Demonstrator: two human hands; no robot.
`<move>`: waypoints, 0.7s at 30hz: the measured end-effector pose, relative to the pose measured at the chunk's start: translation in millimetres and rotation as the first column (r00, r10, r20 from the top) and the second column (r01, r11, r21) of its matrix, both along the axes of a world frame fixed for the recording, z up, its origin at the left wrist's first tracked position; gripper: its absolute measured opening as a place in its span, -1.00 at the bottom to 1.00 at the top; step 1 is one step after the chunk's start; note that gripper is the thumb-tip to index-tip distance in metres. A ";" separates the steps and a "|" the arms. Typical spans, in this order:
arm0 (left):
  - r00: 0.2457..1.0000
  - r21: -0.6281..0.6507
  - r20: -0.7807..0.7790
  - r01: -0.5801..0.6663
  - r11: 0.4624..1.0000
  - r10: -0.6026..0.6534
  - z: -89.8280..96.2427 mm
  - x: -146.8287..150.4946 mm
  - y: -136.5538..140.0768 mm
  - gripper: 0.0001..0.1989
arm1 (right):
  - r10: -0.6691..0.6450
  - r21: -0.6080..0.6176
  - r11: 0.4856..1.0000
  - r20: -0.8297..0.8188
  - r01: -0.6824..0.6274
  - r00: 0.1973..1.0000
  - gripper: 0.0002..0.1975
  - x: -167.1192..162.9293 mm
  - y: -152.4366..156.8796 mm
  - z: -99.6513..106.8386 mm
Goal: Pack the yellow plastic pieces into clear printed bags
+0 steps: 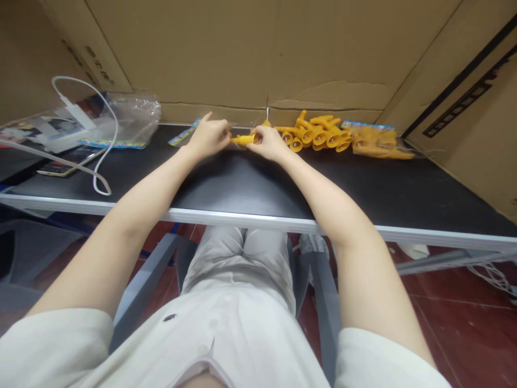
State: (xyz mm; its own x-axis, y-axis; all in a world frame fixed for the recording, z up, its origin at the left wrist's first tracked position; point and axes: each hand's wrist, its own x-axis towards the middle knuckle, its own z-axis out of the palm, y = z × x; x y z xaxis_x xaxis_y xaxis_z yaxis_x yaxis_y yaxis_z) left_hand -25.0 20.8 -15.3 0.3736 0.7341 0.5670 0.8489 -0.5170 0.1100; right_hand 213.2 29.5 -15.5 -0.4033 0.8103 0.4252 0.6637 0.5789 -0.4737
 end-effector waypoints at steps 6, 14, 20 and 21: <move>0.997 -0.001 0.073 0.019 1.000 -0.019 7.2 13.8 -15.6 -0.71 | -0.042 0.046 0.998 -0.001 0.042 0.999 -0.56 -2.9 -3.7 4.2; 0.995 -0.186 0.092 0.050 0.981 -0.033 16.9 21.1 -29.0 -0.72 | -0.006 -0.019 1.000 0.019 0.007 1.000 -0.61 -7.2 -8.7 -0.2; 0.859 -0.317 0.192 -0.404 0.858 0.475 26.8 -32.0 -14.0 -0.40 | -0.023 -0.068 0.997 0.062 0.028 0.998 -0.59 -8.2 -8.3 -1.4; 0.824 -0.365 0.179 -0.452 0.814 0.538 25.7 -44.9 -10.8 -0.28 | -0.024 -0.066 0.997 0.071 0.029 0.997 -0.58 -8.0 -7.4 -1.7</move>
State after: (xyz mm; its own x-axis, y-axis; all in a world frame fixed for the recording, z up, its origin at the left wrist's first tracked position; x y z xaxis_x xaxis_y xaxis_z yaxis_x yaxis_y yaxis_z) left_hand -69.9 10.0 10.3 -0.2184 0.9227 0.3176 0.8954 0.0601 0.4413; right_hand 205.3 22.1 -17.1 -0.4083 0.8467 0.3411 0.7111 0.5293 -0.4628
